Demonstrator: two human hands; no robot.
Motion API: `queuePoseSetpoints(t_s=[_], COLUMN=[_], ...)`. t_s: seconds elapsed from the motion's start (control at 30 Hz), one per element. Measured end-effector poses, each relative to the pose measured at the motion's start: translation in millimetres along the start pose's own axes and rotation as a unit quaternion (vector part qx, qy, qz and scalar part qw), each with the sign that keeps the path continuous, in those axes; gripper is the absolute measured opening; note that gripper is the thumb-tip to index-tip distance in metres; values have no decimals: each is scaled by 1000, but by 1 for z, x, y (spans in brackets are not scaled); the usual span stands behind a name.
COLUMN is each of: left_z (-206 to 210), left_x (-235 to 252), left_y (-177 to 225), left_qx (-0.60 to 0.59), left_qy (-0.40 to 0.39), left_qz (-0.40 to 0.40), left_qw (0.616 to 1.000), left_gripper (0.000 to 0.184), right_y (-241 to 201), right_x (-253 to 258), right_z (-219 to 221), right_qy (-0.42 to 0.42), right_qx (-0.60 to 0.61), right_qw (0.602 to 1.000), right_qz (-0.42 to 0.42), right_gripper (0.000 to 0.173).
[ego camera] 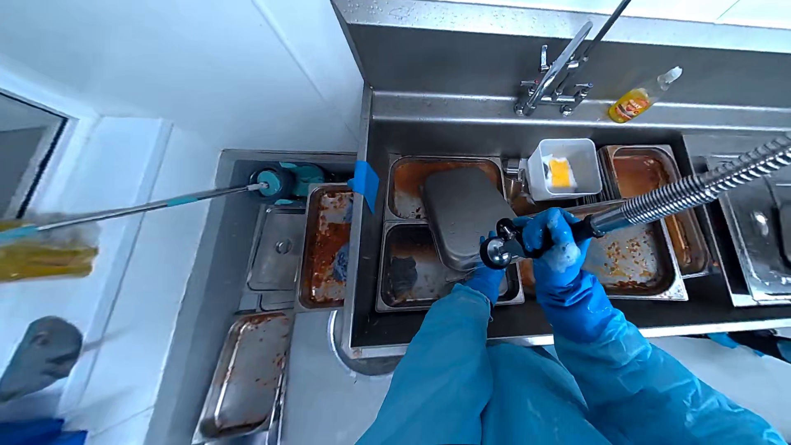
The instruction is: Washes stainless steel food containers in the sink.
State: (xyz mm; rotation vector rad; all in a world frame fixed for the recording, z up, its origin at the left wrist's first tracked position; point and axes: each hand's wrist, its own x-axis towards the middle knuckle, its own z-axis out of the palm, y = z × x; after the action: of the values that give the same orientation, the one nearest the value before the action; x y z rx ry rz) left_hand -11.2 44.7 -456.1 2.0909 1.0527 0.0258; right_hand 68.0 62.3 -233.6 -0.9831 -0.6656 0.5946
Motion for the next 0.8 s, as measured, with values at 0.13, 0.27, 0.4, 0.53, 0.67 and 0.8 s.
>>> queuePoseSetpoints(t_s=[0.13, 0.27, 0.4, 0.53, 0.67, 0.8], left_z=[-5, -25, -59, -161, -268, -328], left_x=[30, 34, 43, 80, 117, 95], left_y=[3, 1, 7, 36, 53, 78], left_qx=[212, 300, 320, 346, 358, 376], left_qy=[-10, -49, 30, 89, 117, 137], left_qz=[74, 95, 125, 158, 182, 204], left_qw=[975, 948, 939, 920, 908, 893], left_gripper=[49, 83, 67, 57, 57, 69], right_y=[-9, -21, -32, -59, -44, -13], right_x=[32, 92, 141, 124, 35, -4], right_z=[-22, -45, -63, -125, -181, -198], right_qy=[-4, 12, 65, 159, 242, 22], right_qx=[-25, -64, -190, -417, -441, -499], right_qw=[998, 989, 966, 893, 858, 815], right_qz=[-51, -131, -163, -58, 108, 294], right_gripper=[29, 29, 11, 75, 41, 22])
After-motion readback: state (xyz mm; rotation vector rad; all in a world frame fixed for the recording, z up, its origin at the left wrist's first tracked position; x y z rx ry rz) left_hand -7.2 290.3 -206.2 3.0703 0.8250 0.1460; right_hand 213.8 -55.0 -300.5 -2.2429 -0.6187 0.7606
